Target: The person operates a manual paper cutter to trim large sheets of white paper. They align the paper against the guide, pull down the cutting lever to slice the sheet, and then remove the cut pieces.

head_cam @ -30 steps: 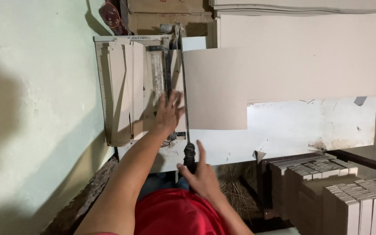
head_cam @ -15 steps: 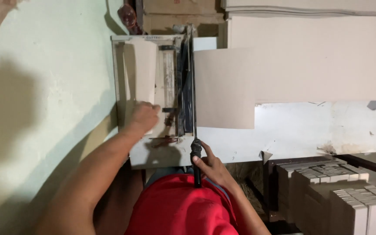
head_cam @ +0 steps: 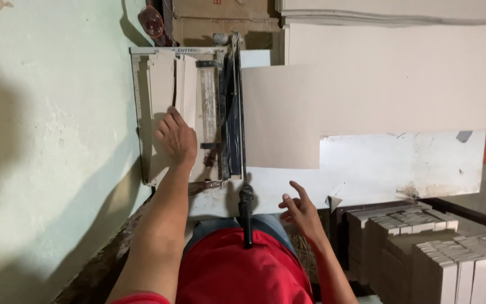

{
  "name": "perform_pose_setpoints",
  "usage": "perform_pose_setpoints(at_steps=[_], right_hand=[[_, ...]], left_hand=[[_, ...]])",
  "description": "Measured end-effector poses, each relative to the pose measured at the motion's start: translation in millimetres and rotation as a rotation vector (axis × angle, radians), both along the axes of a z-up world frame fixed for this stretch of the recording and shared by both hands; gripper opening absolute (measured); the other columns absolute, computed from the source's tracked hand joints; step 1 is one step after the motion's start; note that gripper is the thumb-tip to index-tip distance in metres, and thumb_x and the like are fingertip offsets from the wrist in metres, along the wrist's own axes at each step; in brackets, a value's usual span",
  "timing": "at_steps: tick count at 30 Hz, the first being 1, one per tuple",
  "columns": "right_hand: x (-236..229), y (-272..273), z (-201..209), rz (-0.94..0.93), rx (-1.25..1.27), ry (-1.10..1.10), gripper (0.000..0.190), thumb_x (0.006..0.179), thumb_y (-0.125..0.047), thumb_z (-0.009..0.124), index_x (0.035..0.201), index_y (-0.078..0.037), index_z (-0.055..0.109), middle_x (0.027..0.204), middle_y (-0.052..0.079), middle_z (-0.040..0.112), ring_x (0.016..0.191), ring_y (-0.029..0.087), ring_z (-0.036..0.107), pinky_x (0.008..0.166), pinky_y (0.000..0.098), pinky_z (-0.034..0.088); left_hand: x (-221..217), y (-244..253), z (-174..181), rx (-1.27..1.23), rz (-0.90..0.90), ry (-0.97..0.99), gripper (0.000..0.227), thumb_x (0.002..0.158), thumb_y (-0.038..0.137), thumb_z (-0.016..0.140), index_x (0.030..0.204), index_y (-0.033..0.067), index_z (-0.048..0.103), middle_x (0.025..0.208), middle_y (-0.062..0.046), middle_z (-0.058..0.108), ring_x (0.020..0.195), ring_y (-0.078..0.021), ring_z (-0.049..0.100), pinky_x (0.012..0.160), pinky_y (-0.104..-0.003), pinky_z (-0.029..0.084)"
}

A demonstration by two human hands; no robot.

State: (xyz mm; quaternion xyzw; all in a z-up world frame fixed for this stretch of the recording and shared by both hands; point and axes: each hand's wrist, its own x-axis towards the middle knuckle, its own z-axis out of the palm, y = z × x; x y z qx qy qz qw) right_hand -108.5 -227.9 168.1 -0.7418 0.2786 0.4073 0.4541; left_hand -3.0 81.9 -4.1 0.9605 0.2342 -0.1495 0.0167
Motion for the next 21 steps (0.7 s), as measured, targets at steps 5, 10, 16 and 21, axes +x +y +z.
perform_pose_setpoints(at_steps=[5, 10, 16, 21], right_hand=[[0.6, -6.6, -15.0, 0.038, -0.022, 0.001, 0.072, 0.099, -0.047, 0.058, 0.159, -0.013, 0.038, 0.110, 0.026, 0.076, 0.095, 0.039, 0.076, 0.083, 0.0466, 0.062], [1.2, -8.4, -20.9, 0.099, -0.035, -0.013, 0.071, 0.100, -0.048, 0.057, 0.158, -0.012, 0.039, 0.109, 0.025, 0.076, 0.094, 0.038, 0.077, 0.082, 0.0452, 0.062], [0.0, -12.2, -23.4, 0.128, -0.059, -0.019, 0.070, 0.100, -0.050, 0.057, 0.157, -0.014, 0.041, 0.107, 0.023, 0.078, 0.092, 0.037, 0.078, 0.081, 0.0437, 0.063], [-4.0, -19.0, -30.7, 0.122, -0.064, -0.009, 0.069, 0.099, -0.051, 0.057, 0.156, -0.014, 0.042, 0.107, 0.022, 0.078, 0.091, 0.035, 0.078, 0.080, 0.0431, 0.063]], left_hand=[[1.5, -14.2, 8.1, -0.017, -0.069, 0.090, 0.054, 0.106, 0.015, 0.042, 0.157, 0.0013, 0.029, 0.133, -0.021, 0.050, 0.112, -0.0312, 0.048, 0.089, -0.041, 0.034], [12.1, -41.2, 10.7, -0.127, 0.038, 0.000, 0.067, 0.104, 0.010, 0.055, 0.160, -0.0016, 0.019, 0.159, -0.029, 0.024, 0.135, -0.0427, 0.039, 0.104, -0.050, 0.036], [22.1, -53.8, -36.8, -0.131, 0.171, -0.182, 0.080, 0.099, 0.015, 0.069, 0.158, -0.0011, 0.017, 0.155, -0.029, 0.025, 0.141, -0.0495, 0.026, 0.104, -0.057, 0.036], [24.5, -46.9, -51.7, -0.149, 0.205, -0.229, 0.079, 0.095, 0.016, 0.071, 0.156, 0.0006, 0.024, 0.150, -0.024, 0.032, 0.139, -0.0465, 0.027, 0.103, -0.056, 0.037]])
